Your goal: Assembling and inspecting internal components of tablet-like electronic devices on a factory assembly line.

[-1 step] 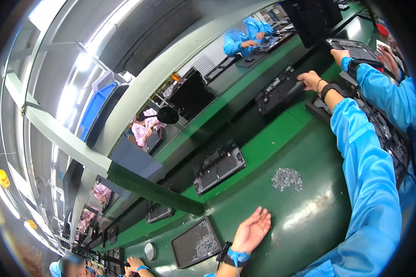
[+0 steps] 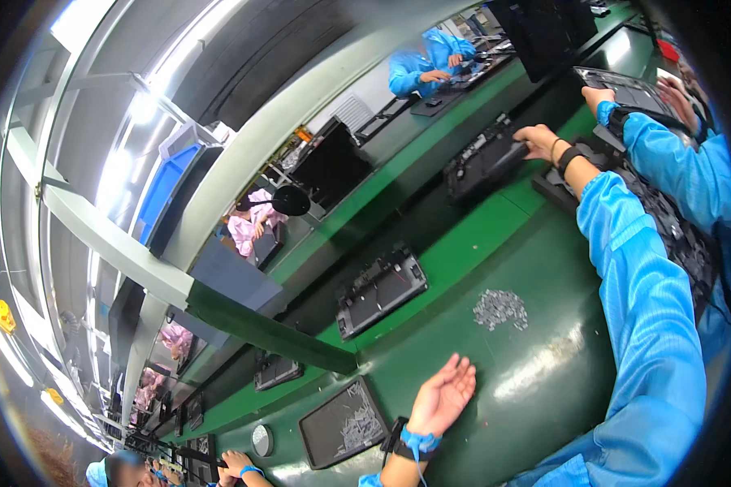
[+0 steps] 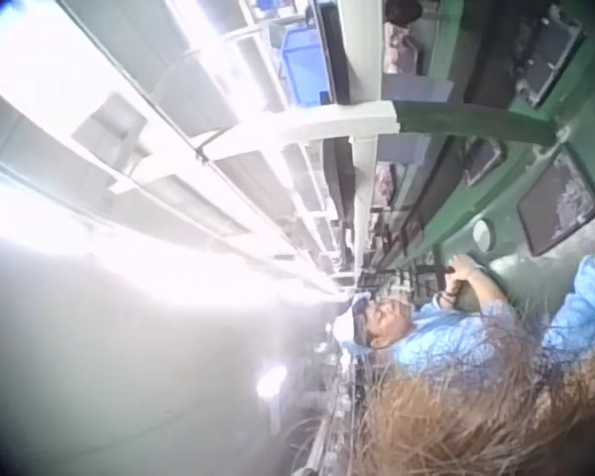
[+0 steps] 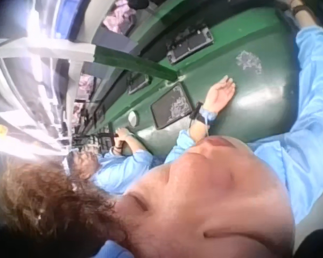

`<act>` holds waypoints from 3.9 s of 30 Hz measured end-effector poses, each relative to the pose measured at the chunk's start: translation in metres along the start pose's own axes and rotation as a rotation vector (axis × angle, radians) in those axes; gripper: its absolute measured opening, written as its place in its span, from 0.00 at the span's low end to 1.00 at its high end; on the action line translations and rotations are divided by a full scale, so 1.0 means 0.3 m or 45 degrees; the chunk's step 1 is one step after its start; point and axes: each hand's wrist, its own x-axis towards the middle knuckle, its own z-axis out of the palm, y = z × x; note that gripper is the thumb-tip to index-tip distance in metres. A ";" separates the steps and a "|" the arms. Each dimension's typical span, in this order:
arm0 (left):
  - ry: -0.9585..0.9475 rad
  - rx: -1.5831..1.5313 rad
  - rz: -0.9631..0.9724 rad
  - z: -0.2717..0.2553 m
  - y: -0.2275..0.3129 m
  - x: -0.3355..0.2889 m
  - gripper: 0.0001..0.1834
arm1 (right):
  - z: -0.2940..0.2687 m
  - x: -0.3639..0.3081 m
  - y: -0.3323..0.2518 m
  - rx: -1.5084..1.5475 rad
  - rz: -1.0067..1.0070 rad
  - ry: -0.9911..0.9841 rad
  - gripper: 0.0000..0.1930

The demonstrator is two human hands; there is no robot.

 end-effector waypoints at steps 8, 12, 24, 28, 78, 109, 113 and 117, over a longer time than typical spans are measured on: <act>-0.102 0.253 0.209 0.203 0.005 0.181 0.17 | 0.332 -0.742 0.078 0.421 -0.223 -0.100 0.08; -0.112 0.268 0.486 0.308 -0.031 0.133 0.17 | 0.434 -1.247 0.152 0.617 -0.164 -0.051 0.15; -0.026 0.583 0.318 -0.077 -0.065 -0.459 0.31 | 0.304 -1.562 0.131 -0.707 -0.811 -0.295 0.18; 0.036 0.596 0.188 -0.149 -0.100 -0.511 0.32 | 0.518 -1.451 0.127 -1.562 -1.584 -0.664 0.12; 1.038 2.852 1.336 -0.265 0.253 -0.489 0.06 | 0.435 -1.253 0.309 -1.216 -0.926 -0.571 0.08; 0.220 1.604 1.164 -0.116 -0.038 -0.270 0.09 | 0.590 -1.268 0.344 -1.441 -0.733 -0.643 0.13; 0.226 1.562 1.183 -0.117 -0.035 -0.264 0.09 | 0.565 -1.251 0.350 -1.200 -0.459 -0.697 0.14; 0.260 1.537 1.162 -0.114 -0.036 -0.272 0.10 | 0.588 -1.265 0.352 -1.292 -0.582 -0.609 0.15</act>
